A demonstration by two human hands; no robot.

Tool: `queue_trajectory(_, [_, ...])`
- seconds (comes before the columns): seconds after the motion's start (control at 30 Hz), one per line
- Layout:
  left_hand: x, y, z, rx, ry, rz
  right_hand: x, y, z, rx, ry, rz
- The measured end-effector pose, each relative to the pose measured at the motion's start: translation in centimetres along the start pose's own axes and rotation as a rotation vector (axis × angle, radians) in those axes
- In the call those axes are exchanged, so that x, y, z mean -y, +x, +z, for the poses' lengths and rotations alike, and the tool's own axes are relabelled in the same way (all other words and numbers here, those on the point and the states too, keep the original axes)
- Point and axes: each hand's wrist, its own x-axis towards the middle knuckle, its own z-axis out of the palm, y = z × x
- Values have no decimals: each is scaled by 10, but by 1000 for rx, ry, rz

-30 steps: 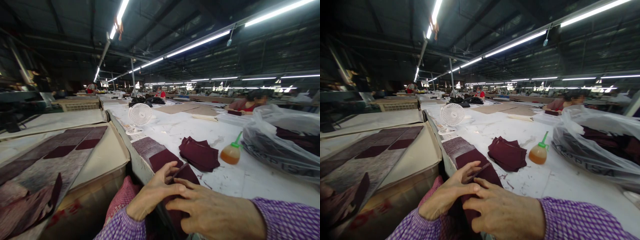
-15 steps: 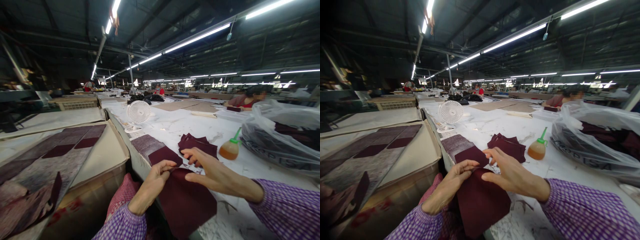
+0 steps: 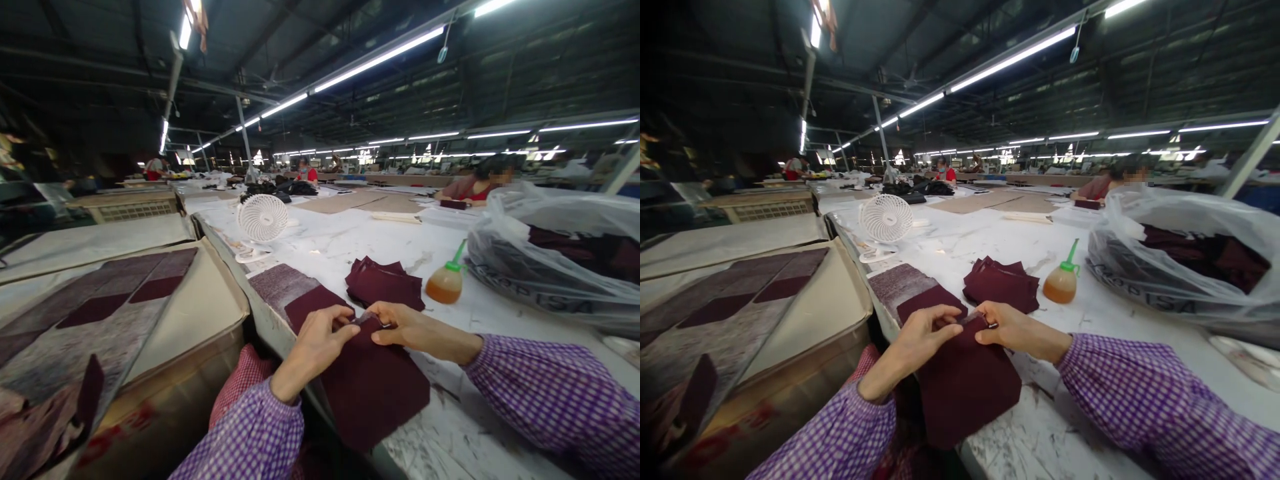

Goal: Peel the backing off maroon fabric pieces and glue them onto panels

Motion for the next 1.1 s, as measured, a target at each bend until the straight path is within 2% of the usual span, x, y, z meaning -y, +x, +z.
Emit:
queue_trajectory(0.07, [2,4,14,-31,181,35,-8,2,-3,-20,-151,-24])
queue_trajectory(0.17, [5,6,28,-48,395,113,-18,4,-13,19,-226,-74])
queue_trajectory(0.3, [5,4,34,-23,562,181,-21,7,-28,-104,-434,-299])
queue_trajectory(0.37, [3,3,34,-12,610,202,-22,9,-32,-91,-519,-386])
queue_trajectory(0.47, [1,3,34,-10,656,221,-26,11,-34,-9,-536,-421])
queue_trajectory(0.7, [1,2,36,-22,704,239,-33,15,-34,8,-630,-532])
queue_trajectory(0.97, [5,2,36,-29,682,265,-30,17,-31,22,-674,-519])
queue_trajectory(1.1, [8,2,36,-32,676,283,-34,17,-28,12,-771,-526])
